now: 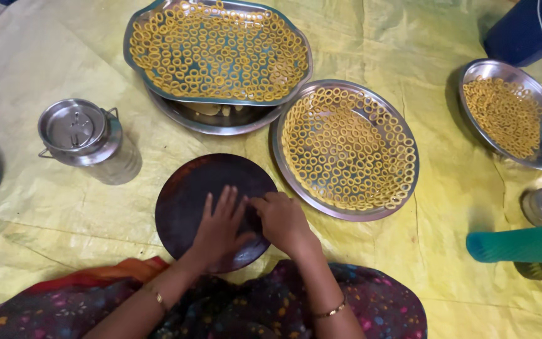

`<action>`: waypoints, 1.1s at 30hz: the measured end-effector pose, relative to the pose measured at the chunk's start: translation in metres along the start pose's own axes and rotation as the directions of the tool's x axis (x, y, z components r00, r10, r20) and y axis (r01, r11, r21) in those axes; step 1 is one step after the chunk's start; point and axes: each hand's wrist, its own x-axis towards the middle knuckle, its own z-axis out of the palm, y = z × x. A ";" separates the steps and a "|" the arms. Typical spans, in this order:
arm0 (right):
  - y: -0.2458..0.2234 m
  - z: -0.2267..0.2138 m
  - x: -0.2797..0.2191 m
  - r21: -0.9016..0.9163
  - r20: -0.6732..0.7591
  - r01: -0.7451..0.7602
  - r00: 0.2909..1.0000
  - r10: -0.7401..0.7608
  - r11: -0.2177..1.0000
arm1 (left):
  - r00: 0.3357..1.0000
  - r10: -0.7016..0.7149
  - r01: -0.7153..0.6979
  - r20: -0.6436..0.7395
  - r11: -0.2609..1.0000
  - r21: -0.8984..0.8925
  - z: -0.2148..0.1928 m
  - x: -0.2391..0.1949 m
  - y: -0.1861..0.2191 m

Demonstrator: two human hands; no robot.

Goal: The person sits on a yellow tarp and rolls small pieces of dough into thin ropes on a dark wooden board. They then fold the ropes into loops and place them onto metal trays that already contain many similar loops.

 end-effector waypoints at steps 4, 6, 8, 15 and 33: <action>-0.002 -0.013 0.000 0.042 -0.058 0.044 0.997 -0.041 0.998 | 0.998 0.055 -0.055 0.001 0.998 -0.012 -0.003 -0.001 0.003; 0.001 -0.020 0.000 0.101 -0.049 0.016 0.999 -0.012 0.995 | 0.999 0.013 -0.013 -0.050 1.000 -0.004 0.004 0.013 -0.002; 0.007 -0.026 0.000 0.114 -0.058 -0.019 0.998 0.026 0.993 | 0.995 -0.057 0.059 -0.086 0.998 0.013 0.014 0.040 -0.017; 0.023 -0.029 -0.001 0.023 0.002 -0.149 0.989 0.149 0.989 | 0.965 -0.186 0.208 -0.184 0.972 0.106 0.022 0.088 -0.034; 0.018 -0.025 -0.001 0.011 0.056 -0.108 0.993 0.107 0.994 | 0.992 -0.089 0.100 -0.088 0.985 0.140 0.018 0.071 -0.008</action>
